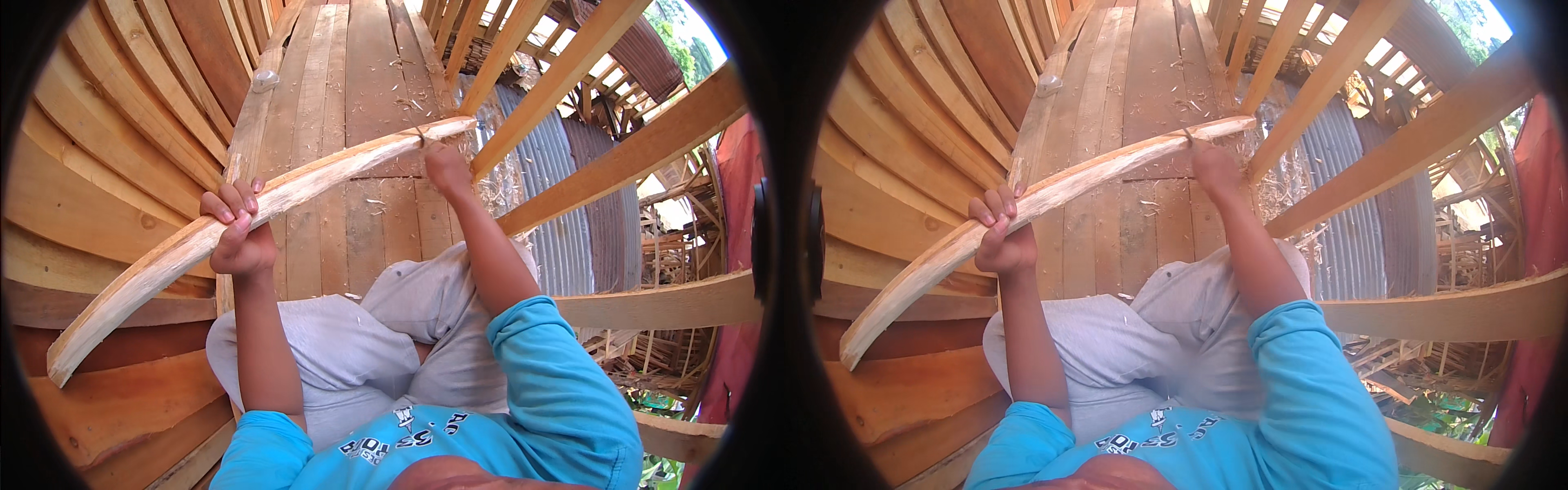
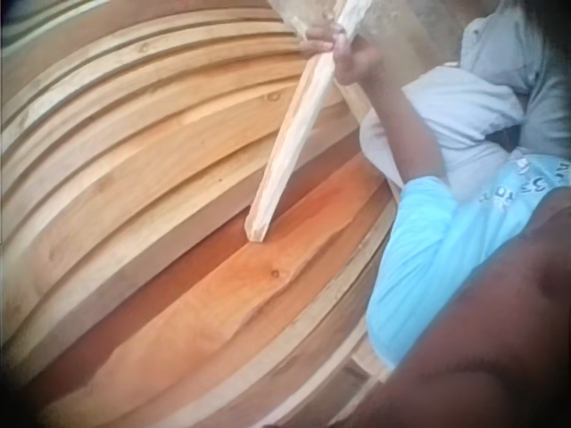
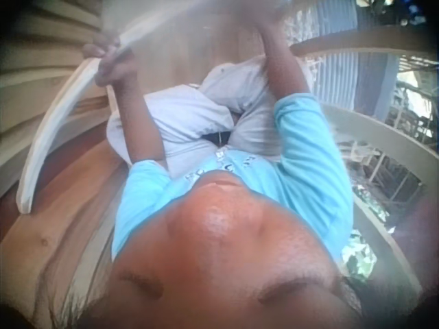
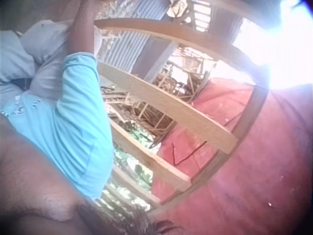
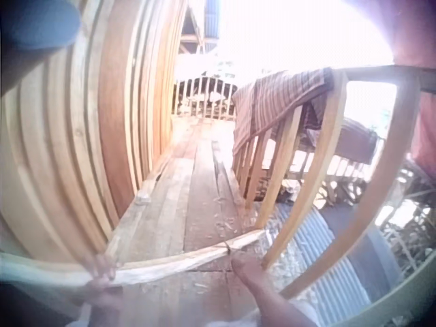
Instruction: The person sits on a wooden floor and uses a knife to carve a long, curved piece of wood. They hold the wood with their left hand and repeatedly shave off thin layers with the knife in their right hand, creating wood shavings.
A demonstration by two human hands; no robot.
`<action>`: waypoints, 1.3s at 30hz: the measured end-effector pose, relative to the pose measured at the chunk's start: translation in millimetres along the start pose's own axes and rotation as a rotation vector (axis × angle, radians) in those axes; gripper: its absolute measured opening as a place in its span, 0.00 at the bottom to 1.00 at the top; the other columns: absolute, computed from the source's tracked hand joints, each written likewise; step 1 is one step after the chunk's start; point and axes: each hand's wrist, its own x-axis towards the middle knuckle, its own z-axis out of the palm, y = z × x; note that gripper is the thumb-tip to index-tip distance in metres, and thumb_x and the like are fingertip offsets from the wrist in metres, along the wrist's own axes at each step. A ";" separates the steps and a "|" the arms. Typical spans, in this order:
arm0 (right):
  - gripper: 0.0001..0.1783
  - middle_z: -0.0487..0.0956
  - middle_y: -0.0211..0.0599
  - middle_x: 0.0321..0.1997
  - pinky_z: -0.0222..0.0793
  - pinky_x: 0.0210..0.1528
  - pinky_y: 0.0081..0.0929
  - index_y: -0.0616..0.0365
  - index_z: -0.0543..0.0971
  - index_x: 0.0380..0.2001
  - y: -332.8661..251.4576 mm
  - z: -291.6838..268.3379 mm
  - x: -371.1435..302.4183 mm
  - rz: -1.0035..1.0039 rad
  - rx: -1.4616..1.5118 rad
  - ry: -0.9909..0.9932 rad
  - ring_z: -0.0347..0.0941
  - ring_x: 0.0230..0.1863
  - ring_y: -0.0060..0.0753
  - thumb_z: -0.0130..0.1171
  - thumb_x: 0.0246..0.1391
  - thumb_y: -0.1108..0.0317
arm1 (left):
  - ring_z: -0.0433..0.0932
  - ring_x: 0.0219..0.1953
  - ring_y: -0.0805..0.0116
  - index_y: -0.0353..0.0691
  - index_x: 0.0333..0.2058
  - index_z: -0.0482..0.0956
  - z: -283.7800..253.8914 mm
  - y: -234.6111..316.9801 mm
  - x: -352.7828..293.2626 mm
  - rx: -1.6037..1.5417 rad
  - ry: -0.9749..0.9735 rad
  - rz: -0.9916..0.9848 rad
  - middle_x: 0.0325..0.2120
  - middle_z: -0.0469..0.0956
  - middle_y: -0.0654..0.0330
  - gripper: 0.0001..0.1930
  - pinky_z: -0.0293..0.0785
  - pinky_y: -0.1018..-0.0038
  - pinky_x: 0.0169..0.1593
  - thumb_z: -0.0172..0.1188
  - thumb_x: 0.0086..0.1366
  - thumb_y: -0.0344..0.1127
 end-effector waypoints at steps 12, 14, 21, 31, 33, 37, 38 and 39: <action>0.30 0.77 0.69 0.41 0.66 0.55 0.52 0.72 0.80 0.36 -46.6 1.7 -40.1 -0.138 -0.016 -0.092 0.74 0.48 0.67 0.36 0.58 0.54 | 0.66 0.33 0.72 0.50 0.25 0.63 -4.4 1.0 0.4 0.023 -0.025 -0.004 0.21 0.63 0.68 0.13 0.60 0.65 0.54 0.56 0.44 0.26; 0.31 0.77 0.70 0.41 0.66 0.55 0.52 0.72 0.81 0.35 -18.0 9.3 -12.7 -0.073 -0.033 -0.054 0.74 0.48 0.67 0.36 0.58 0.54 | 0.66 0.33 0.72 0.50 0.25 0.63 -0.2 -4.0 -4.7 0.013 -0.021 -0.019 0.21 0.62 0.68 0.13 0.60 0.65 0.54 0.56 0.44 0.26; 0.34 0.76 0.67 0.48 0.64 0.60 0.47 0.72 0.79 0.43 33.8 15.9 31.0 0.069 0.038 -0.057 0.72 0.55 0.65 0.35 0.60 0.50 | 0.65 0.32 0.72 0.50 0.24 0.62 -0.3 -3.9 0.2 0.013 -0.041 -0.001 0.21 0.62 0.68 0.12 0.60 0.66 0.54 0.56 0.44 0.26; 0.25 0.80 0.61 0.44 0.69 0.53 0.52 0.65 0.81 0.37 79.1 -9.0 55.3 -0.327 -0.417 -0.231 0.76 0.47 0.62 0.39 0.58 0.59 | 0.65 0.31 0.71 0.49 0.25 0.62 5.0 -8.7 2.1 0.029 -0.048 -0.008 0.22 0.63 0.66 0.13 0.60 0.65 0.53 0.57 0.43 0.27; 0.23 0.79 0.63 0.44 0.69 0.53 0.52 0.69 0.80 0.35 94.6 -0.6 80.1 -0.128 -0.284 -0.156 0.76 0.48 0.63 0.40 0.57 0.61 | 0.65 0.31 0.71 0.49 0.25 0.62 1.8 -9.2 -1.1 0.020 -0.044 -0.005 0.22 0.62 0.66 0.13 0.59 0.65 0.53 0.57 0.43 0.27; 0.26 0.78 0.65 0.44 0.66 0.56 0.51 0.72 0.79 0.36 40.2 29.6 39.9 -0.117 -0.095 -0.113 0.74 0.50 0.64 0.40 0.58 0.57 | 0.64 0.31 0.71 0.50 0.25 0.62 -1.0 -6.4 -0.7 0.030 -0.024 0.000 0.22 0.62 0.67 0.14 0.59 0.65 0.52 0.57 0.43 0.27; 0.27 0.78 0.65 0.44 0.65 0.57 0.50 0.72 0.79 0.37 -15.2 21.9 -3.1 -0.004 0.079 -0.100 0.73 0.50 0.65 0.40 0.58 0.55 | 0.64 0.31 0.71 0.50 0.25 0.62 -5.4 -0.4 -2.5 0.050 -0.017 -0.002 0.22 0.62 0.67 0.14 0.59 0.65 0.52 0.57 0.43 0.27; 0.28 0.77 0.65 0.45 0.65 0.57 0.50 0.72 0.78 0.38 -35.2 7.4 -24.0 -0.044 0.044 -0.147 0.73 0.51 0.65 0.39 0.58 0.55 | 0.64 0.31 0.71 0.50 0.24 0.62 -3.0 -1.1 -2.8 0.043 -0.022 -0.012 0.22 0.62 0.68 0.13 0.59 0.66 0.53 0.57 0.43 0.27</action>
